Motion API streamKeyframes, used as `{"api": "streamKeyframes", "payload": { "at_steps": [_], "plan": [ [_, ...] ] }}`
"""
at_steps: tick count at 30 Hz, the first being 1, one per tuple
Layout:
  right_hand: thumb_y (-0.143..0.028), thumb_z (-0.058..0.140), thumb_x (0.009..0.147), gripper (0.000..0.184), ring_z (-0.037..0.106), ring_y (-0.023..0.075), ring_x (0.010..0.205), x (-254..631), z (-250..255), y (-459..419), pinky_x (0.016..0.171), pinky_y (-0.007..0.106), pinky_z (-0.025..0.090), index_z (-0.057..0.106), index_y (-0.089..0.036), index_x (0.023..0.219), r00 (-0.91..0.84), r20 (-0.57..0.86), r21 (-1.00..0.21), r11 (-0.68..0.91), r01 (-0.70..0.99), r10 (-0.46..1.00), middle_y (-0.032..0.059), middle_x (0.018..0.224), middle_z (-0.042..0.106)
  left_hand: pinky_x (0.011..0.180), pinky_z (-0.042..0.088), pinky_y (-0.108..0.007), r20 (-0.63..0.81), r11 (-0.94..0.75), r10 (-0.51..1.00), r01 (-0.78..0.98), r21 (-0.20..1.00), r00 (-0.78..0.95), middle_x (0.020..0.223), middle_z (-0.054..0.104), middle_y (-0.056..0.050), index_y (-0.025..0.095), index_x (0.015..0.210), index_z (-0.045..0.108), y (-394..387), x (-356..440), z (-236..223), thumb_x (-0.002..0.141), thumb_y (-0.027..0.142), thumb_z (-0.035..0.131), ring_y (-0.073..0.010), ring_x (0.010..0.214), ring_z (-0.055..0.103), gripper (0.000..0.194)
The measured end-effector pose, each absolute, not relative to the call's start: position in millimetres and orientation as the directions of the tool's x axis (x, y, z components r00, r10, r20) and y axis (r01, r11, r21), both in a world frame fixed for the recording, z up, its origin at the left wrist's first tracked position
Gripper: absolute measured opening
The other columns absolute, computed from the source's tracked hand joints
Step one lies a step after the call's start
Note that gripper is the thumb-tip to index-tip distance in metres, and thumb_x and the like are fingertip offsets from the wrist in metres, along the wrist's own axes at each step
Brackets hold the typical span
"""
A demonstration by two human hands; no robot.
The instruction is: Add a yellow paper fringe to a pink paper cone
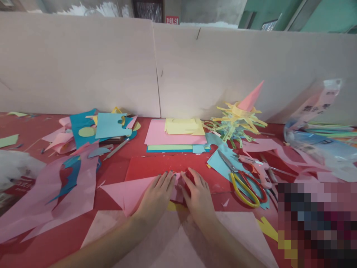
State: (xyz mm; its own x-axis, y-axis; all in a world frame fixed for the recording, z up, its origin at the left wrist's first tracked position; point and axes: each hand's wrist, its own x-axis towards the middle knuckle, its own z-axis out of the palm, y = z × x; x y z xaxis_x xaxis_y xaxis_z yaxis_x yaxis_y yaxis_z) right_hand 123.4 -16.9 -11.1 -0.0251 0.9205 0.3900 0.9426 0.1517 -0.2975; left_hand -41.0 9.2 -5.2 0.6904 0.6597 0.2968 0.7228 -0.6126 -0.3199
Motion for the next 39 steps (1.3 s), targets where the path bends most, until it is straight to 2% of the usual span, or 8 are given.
{"api": "streamKeyframes", "payload": {
  "at_steps": [7,14,21,27,32,39],
  "plan": [
    [-0.026,0.047,0.088,0.034,0.046,0.0260,0.118,127.0,-10.0,-17.3,0.095,0.042,0.042,0.058,-0.021,0.120,-0.026,0.364,-0.314,0.149,0.938,0.931,0.0127,0.130,0.048,0.095,0.044,-0.033,0.316,-0.617,0.645,0.718,-0.320,0.696,0.129,0.053,-0.009,0.010,0.124,0.050,5.4,-38.7,-2.8,0.081,0.005,0.037,-0.0205,0.114,0.052,0.046],
    [-0.020,0.045,0.087,0.037,0.043,0.0259,0.122,130.0,-10.5,-19.5,0.096,0.042,0.042,0.057,-0.020,0.122,-0.051,0.318,-0.320,0.158,0.934,0.947,0.0134,0.133,0.045,0.096,0.042,-0.033,0.299,-0.610,0.676,0.739,-0.286,0.674,0.130,0.052,-0.009,0.012,0.122,0.053,0.6,-36.7,-4.7,0.084,0.011,0.040,-0.0200,0.116,0.051,0.040],
    [-0.014,0.047,0.084,0.038,0.043,0.0275,0.122,132.2,-6.0,-21.1,0.096,0.043,0.042,0.059,-0.020,0.119,-0.050,0.289,-0.316,0.144,0.938,0.956,0.0138,0.135,0.044,0.091,0.045,-0.032,0.372,-0.560,0.671,0.767,-0.314,0.642,0.126,0.056,-0.007,0.012,0.118,0.058,-10.6,-29.4,-0.2,0.082,0.012,0.038,-0.0207,0.111,0.054,0.041],
    [-0.013,0.044,0.084,0.040,0.042,0.0259,0.123,133.0,-6.7,-22.3,0.095,0.044,0.043,0.057,-0.020,0.121,-0.081,0.324,-0.310,0.187,0.932,0.943,0.0100,0.136,0.045,0.094,0.044,-0.032,0.352,-0.558,0.676,0.762,-0.330,0.647,0.127,0.055,-0.006,0.011,0.119,0.057,-14.5,-27.3,-5.7,0.083,0.012,0.034,-0.0198,0.114,0.052,0.043],
    [-0.009,0.040,0.084,0.043,0.044,0.0218,0.123,132.4,-6.0,-21.7,0.097,0.041,0.042,0.053,-0.016,0.124,-0.161,0.356,-0.328,0.284,0.901,0.921,0.0073,0.130,0.052,0.095,0.043,-0.032,0.341,-0.562,0.685,0.765,-0.315,0.644,0.127,0.055,-0.005,0.012,0.118,0.058,-15.4,-27.7,-7.9,0.084,0.012,0.034,-0.0190,0.115,0.052,0.042],
    [-0.007,0.041,0.083,0.043,0.047,0.0218,0.121,131.6,-5.8,-21.8,0.097,0.041,0.043,0.055,-0.018,0.122,-0.147,0.358,-0.316,0.268,0.910,0.922,0.0067,0.128,0.054,0.096,0.041,-0.034,0.329,-0.594,0.690,0.764,-0.251,0.644,0.131,0.051,-0.006,0.012,0.124,0.051,-20.1,-30.3,-10.9,0.082,0.012,0.034,-0.0196,0.117,0.050,0.045]
  ]
}}
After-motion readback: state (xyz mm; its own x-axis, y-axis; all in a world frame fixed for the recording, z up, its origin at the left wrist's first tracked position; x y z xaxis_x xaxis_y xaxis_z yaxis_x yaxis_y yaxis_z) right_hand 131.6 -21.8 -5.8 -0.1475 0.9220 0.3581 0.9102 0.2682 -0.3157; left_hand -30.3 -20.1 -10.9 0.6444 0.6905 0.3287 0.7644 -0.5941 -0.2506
